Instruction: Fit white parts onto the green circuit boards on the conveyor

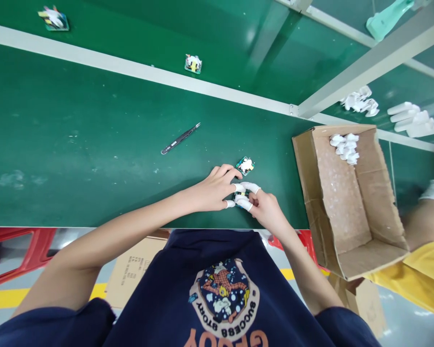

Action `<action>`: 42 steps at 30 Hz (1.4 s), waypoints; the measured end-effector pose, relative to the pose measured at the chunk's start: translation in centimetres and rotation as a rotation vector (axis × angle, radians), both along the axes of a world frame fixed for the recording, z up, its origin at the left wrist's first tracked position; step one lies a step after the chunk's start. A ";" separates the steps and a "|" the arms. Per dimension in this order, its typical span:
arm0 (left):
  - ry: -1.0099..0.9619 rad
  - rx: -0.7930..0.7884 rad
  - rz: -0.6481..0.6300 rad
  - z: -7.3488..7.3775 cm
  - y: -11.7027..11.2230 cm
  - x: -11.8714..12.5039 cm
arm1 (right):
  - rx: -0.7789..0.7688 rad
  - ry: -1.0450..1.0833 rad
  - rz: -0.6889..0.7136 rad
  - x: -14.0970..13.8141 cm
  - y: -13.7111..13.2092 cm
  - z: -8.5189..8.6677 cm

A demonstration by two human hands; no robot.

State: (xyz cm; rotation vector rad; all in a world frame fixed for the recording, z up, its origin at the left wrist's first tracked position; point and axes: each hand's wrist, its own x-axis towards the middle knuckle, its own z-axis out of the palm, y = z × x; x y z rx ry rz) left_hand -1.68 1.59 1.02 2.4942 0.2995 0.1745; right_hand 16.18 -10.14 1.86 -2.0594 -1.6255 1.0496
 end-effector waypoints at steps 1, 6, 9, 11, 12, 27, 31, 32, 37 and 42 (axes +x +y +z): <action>-0.001 0.000 0.000 0.0 0.0 0.0 | 0.018 -0.024 -0.001 0.0 0.0 0.0; 0.003 0.012 0.003 -0.3 0.2 0.2 | -0.077 0.110 -0.051 0.1 0.4 0.0; -0.006 0.022 0.003 -0.4 0.3 0.3 | -0.073 0.092 -0.078 0.0 0.6 0.0; -0.008 0.030 0.005 -0.4 0.2 0.3 | -0.071 0.140 -0.080 -0.1 0.6 0.1; -0.007 0.034 0.007 -0.5 0.1 0.3 | -0.065 0.154 -0.085 0.0 0.5 0.1; -0.100 0.133 0.231 0.2 2.8 -1.0 | 0.017 -0.247 0.369 0.0 -0.5 1.1; -0.034 0.240 0.227 -0.4 2.4 -1.1 | 0.139 -0.333 0.437 1.9 2.4 4.3; -0.032 0.254 0.232 -0.4 2.3 -1.2 | 0.176 -0.313 0.410 3.1 4.3 5.0; -0.017 0.306 0.221 -0.2 1.7 -1.5 | 0.340 -0.534 0.127 9.0 18.8 4.7; -0.002 0.361 0.142 -0.6 1.4 -1.8 | 0.376 -0.662 0.027 11.3 28.4 1.4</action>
